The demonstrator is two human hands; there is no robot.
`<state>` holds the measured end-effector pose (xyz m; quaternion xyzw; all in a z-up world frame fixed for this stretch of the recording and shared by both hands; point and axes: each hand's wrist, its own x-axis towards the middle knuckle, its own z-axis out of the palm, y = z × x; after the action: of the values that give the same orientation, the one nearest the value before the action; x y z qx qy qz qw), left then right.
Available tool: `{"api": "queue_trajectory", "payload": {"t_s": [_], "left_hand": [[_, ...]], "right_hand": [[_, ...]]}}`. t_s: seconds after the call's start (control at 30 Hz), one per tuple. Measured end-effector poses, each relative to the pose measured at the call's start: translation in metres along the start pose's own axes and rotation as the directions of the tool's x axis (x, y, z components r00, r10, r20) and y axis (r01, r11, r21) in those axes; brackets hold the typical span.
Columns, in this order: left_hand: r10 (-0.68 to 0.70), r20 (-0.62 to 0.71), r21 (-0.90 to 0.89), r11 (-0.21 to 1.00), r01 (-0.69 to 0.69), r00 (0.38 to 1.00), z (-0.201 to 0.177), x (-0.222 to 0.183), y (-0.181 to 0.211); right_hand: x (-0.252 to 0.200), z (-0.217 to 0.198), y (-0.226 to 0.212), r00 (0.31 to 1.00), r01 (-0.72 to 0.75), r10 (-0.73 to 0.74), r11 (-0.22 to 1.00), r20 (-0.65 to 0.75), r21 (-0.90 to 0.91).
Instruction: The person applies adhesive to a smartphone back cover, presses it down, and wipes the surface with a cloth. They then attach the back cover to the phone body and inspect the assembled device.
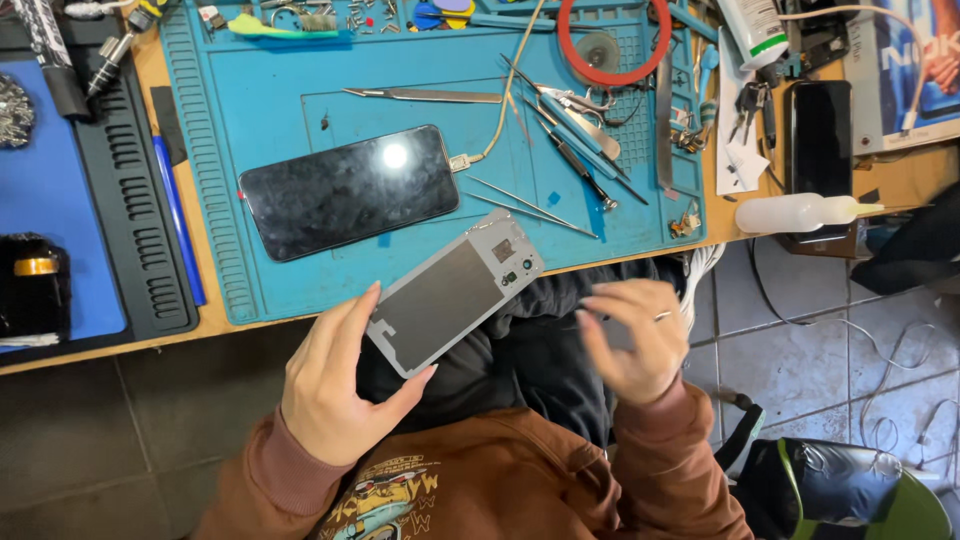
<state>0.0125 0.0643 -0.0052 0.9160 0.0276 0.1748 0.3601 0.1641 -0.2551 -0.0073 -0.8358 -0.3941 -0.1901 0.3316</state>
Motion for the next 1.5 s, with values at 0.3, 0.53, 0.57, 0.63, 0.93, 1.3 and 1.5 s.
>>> {"api": "queue_trajectory", "payload": {"t_s": [0.3,0.53,0.57,0.63,0.93,1.3,1.5], "left_hand": [[0.121,0.112,0.26,0.954,-0.147,0.986,-0.001,0.004,-0.006],[0.16,0.127,0.302,0.934,-0.191,0.979,-0.019,0.013,-0.003],[0.169,0.118,0.298,0.934,-0.197,0.979,-0.022,0.013,-0.003],[0.17,0.104,0.296,0.935,-0.194,0.98,-0.026,0.013,-0.006],[0.246,0.103,0.238,0.935,-0.264,0.964,-0.029,0.011,-0.015],[0.283,0.042,0.297,0.912,-0.282,0.958,-0.012,-0.007,-0.012],[0.257,0.07,0.299,0.916,-0.266,0.964,-0.009,-0.012,-0.019]], "right_hand": [[0.008,0.024,-0.033,0.997,0.07,-0.069,0.988,0.018,-0.137],[0.037,0.025,-0.035,0.969,0.075,-0.036,0.985,0.244,-0.152],[0.04,0.026,-0.036,0.965,0.073,-0.034,0.987,0.259,-0.143],[0.047,0.03,-0.04,0.96,0.076,-0.038,0.989,0.278,-0.127],[0.061,0.048,-0.067,0.94,0.085,-0.001,0.969,0.341,-0.232],[0.058,0.057,-0.082,0.941,0.145,-0.011,0.917,0.338,-0.372],[0.06,0.055,-0.074,0.941,0.137,0.006,0.907,0.337,-0.399]]}}
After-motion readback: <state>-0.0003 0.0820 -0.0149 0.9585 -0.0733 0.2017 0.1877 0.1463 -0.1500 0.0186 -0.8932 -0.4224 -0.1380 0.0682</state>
